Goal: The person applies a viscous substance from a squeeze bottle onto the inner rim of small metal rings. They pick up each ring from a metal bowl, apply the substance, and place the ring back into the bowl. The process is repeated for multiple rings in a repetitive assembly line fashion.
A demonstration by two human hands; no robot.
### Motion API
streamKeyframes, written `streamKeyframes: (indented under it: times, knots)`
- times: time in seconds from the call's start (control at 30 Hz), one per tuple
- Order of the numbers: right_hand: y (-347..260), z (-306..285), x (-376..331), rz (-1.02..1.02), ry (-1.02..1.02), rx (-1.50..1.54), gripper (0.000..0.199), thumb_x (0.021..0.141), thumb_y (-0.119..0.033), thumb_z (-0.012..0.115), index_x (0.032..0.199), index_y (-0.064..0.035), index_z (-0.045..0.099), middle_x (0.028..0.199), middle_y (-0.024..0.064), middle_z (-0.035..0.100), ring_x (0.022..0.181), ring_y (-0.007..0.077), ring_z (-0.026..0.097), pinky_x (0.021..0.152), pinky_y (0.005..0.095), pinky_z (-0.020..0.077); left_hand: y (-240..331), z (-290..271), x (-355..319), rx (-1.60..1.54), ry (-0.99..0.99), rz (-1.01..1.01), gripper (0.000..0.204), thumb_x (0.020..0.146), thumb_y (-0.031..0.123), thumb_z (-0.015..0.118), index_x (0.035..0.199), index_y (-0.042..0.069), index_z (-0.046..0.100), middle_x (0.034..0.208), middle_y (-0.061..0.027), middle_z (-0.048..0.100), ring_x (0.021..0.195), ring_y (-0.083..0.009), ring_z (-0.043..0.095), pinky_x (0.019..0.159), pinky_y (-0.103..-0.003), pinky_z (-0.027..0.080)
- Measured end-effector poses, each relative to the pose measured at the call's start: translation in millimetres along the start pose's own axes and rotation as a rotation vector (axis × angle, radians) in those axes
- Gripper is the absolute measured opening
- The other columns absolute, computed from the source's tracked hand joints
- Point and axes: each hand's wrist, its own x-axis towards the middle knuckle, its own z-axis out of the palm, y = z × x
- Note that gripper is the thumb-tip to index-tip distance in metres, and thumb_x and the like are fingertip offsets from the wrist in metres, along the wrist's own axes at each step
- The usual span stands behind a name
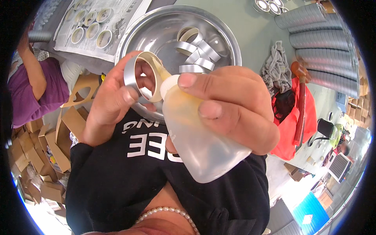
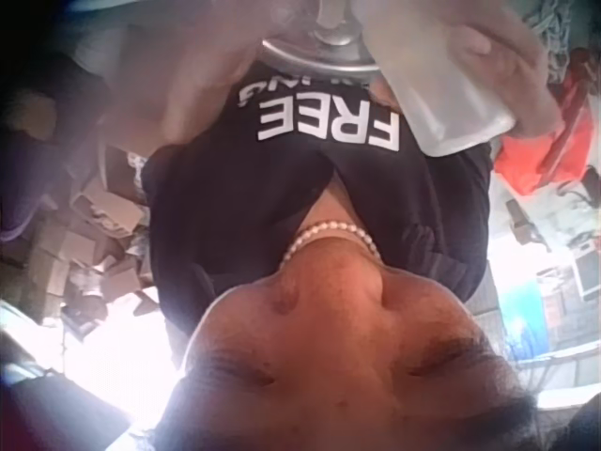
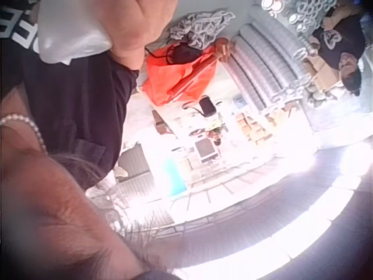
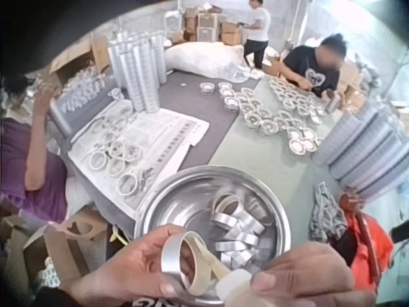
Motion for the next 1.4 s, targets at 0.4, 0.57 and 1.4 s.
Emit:
streamKeyframes:
  times: [0.4, 0.57, 1.4]
  knots:
    - [7, 2, 1, 0.211, 0.192, 0.158, 0.064, 0.073, -0.037, 0.07, 0.115, 0.0041, 0.045, 0.102, 0.0232, 0.055, 0.079, 0.0291, 0.06, 0.066, 0.033, 0.0496, -1, -11, 6, 0.659, -0.009, 0.692, 0.068, 0.06, 0.0, 0.082, 0.121, 0.004, 0.052, 0.117, -0.0128, 0.052, 0.108, -0.0213, 0.055, 0.084, -0.029, 0.054]
    - [13, 7, 2, 0.472, 0.378, 0.207, 0.065, 0.075, -0.044, 0.062, 0.109, 0.0087, 0.045, 0.094, 0.0157, 0.055, 0.079, 0.0264, 0.058, 0.07, 0.0332, 0.0472, 7, -16, 11, 0.957, -0.048, 0.92, 0.055, 0.058, -0.002, 0.081, 0.109, 0.003, 0.061, 0.117, -0.0153, 0.052, 0.106, -0.0253, 0.056, 0.085, -0.034, 0.05]
    - [43, -22, -3, 0.558, 0.576, 1.155, 0.06, 0.093, -0.048, 0.044, 0.114, 0.0081, 0.043, 0.104, 0.0197, 0.054, 0.047, 0.012, 0.047, 0.045, 0.0248, 0.0428, -1, -158, 43, 1.396, 0.909, 0.432, 0.059, 0.071, 0.023, 0.079, 0.122, 0.005, 0.057, 0.103, -0.0133, 0.058, 0.084, -0.0233, 0.061, 0.076, -0.037, 0.051]
